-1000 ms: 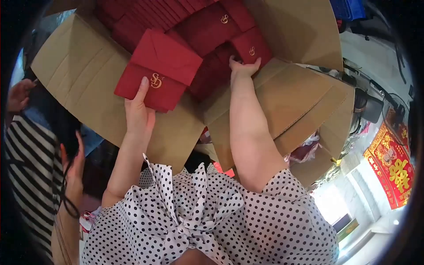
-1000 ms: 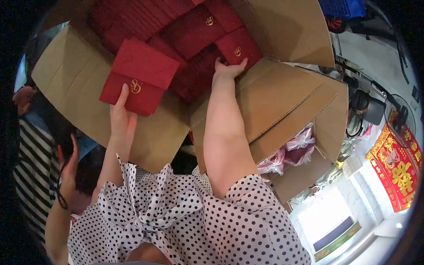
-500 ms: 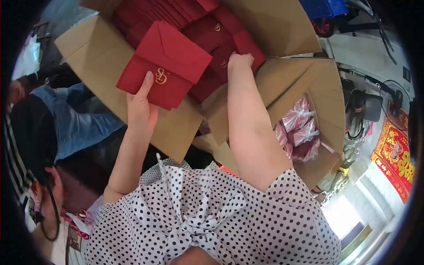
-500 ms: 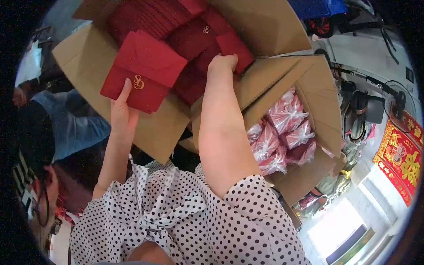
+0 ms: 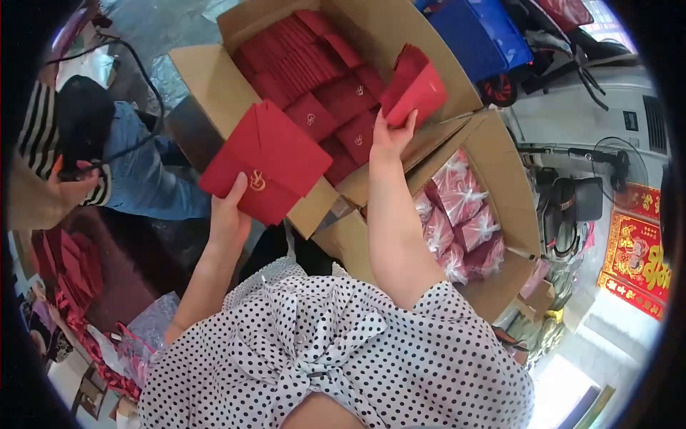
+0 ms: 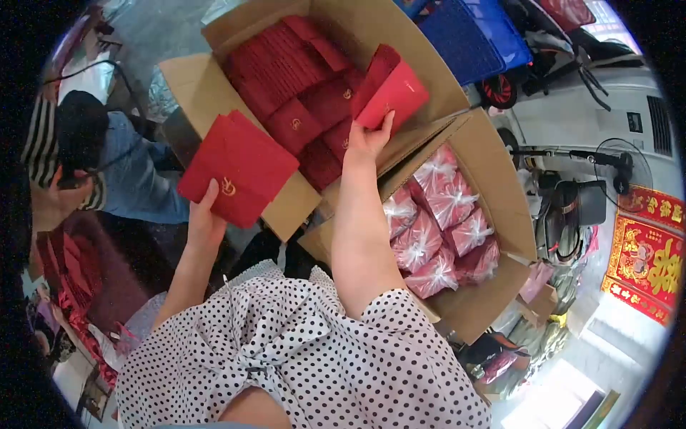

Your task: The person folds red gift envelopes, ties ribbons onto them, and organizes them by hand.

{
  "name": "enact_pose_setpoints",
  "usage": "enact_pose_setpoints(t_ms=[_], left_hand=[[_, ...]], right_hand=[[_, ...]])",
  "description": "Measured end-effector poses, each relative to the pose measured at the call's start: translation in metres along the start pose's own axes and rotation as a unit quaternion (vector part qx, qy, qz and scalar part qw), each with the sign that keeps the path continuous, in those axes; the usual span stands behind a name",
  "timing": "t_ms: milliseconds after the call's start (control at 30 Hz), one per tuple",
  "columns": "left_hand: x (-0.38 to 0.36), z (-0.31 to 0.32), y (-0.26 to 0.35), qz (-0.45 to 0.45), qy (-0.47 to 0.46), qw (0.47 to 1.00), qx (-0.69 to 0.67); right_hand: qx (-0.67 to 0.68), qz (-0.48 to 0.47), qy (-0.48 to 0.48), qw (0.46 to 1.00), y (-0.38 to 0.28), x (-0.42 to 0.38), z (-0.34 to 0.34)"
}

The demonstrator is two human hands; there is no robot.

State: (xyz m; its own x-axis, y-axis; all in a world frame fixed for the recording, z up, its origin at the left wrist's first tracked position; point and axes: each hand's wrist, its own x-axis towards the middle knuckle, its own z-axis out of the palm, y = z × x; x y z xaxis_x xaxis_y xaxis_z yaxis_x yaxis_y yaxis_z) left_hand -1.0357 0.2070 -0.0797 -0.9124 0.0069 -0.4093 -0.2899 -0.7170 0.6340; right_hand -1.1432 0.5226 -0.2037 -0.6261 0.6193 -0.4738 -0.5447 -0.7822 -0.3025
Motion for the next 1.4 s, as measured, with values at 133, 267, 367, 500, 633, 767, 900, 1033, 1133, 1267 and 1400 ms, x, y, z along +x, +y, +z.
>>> enact_pose_setpoints(t_ms=[133,267,367,500,633,767,900,1033,1133,1267,1400], left_hand=[[-0.022,-0.03,0.016,-0.026,0.01,1.0,-0.005],[-0.051,-0.064,0.032,-0.021,0.016,1.0,0.002],[-0.086,-0.09,0.05,0.015,0.045,0.999,-0.025],[-0.146,-0.123,0.08,0.078,0.076,0.991,-0.074],[-0.256,-0.187,0.091,0.18,0.162,0.96,-0.138],[-0.398,-0.152,0.115,0.371,0.284,0.884,0.028],[-0.477,-0.219,0.099,0.392,0.106,0.853,-0.329],[-0.509,-0.159,0.096,0.416,0.266,0.812,-0.313],[-0.534,-0.15,0.079,0.461,0.293,0.78,-0.304],[-0.569,-0.154,0.046,0.518,0.326,0.736,-0.291],[-0.617,-0.166,0.019,0.566,0.355,0.691,-0.277]], right_hand=[[-0.044,0.067,-0.207,0.975,0.005,-0.062,0.047],[0.042,0.123,-0.213,0.968,0.026,-0.09,0.07],[-0.047,0.133,-0.291,0.946,0.045,-0.092,0.061],[-0.322,0.084,-0.234,0.913,0.051,-0.144,0.067],[-0.424,0.254,-0.253,0.832,0.046,-0.203,0.054],[-0.191,0.699,-0.379,0.575,0.024,-0.333,0.067],[-0.345,0.753,-0.326,0.455,0.051,-0.34,0.012],[-0.364,0.691,-0.464,0.419,0.076,-0.358,-0.001],[-0.371,0.725,-0.459,0.355,0.102,-0.391,-0.006],[-0.362,0.748,-0.482,0.277,0.12,-0.452,-0.014],[-0.34,0.776,-0.486,0.214,0.106,-0.545,-0.015]])
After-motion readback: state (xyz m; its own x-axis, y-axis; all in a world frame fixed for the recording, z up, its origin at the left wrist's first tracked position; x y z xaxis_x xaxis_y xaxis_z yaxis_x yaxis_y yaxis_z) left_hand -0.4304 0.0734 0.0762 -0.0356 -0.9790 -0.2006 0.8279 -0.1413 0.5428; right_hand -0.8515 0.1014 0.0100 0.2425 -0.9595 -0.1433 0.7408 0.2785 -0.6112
